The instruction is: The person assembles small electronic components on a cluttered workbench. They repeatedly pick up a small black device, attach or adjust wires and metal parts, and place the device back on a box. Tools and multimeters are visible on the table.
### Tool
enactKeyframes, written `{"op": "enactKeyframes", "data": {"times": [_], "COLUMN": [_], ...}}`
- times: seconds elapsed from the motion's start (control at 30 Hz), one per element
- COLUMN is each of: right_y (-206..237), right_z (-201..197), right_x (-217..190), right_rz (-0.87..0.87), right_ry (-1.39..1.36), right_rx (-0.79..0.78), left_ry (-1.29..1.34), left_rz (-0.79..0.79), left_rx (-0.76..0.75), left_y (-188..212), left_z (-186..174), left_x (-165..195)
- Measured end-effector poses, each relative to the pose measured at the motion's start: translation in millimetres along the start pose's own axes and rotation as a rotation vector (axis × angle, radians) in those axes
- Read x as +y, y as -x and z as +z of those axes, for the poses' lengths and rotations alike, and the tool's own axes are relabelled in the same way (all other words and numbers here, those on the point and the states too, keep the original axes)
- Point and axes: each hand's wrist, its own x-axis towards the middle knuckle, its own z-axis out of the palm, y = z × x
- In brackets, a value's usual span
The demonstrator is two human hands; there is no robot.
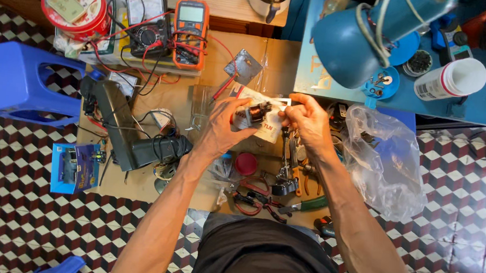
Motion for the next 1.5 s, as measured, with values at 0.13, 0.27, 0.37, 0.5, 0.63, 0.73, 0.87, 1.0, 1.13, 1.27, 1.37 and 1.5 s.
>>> {"op": "enactKeyframes", "data": {"times": [0.13,0.27,0.37,0.5,0.63,0.73,0.87,1.0,1.13,1.27,1.37,1.5], "right_y": [-3.5,0.0,1.4,-0.1,-0.2,-2.1,-5.0,-7.9,-6.0,-4.6,-3.8,-0.6], "right_z": [2.2,8.4,10.6,12.7,14.6,14.3,13.6,16.0,19.7,22.4,24.4,23.3], "right_x": [17.1,30.7,33.1,27.8,20.8,16.2,11.8,8.4,4.5,0.9,-0.6,-3.2], "right_rz": [-0.026,-0.044,-0.039,-0.004,0.040,0.049,0.084,0.080,0.091,0.047,0.002,-0.192], "right_ry": [-0.006,-0.096,-0.135,-0.149,-0.097,-0.032,-0.064,-0.054,0.072,0.165,0.195,0.376], "right_rx": [0.008,0.023,0.015,-0.038,-0.049,-0.059,-0.102,-0.110,-0.086,-0.097,-0.099,-0.089], "left_ry": [-0.054,-0.088,-0.135,-0.154,-0.171,-0.176,-0.160,-0.152,-0.131,-0.118,-0.119,-0.125], "left_rz": [0.035,-0.036,-0.034,-0.117,-0.145,-0.174,-0.189,-0.178,-0.161,-0.155,-0.137,-0.150], "left_rx": [0.007,-0.004,0.000,-0.040,-0.050,-0.051,-0.048,-0.041,-0.028,-0.023,-0.010,0.003], "left_y": [-4.3,-2.8,-5.5,-8.4,-10.4,-11.1,-12.8,-12.3,-11.0,-10.4,-9.6,-8.6], "left_z": [5.9,10.5,14.1,16.4,17.6,17.5,16.1,16.4,16.0,14.5,13.6,13.8], "left_x": [10.6,17.0,20.0,24.8,27.8,29.6,30.6,29.8,27.4,26.5,26.7,25.0]}}
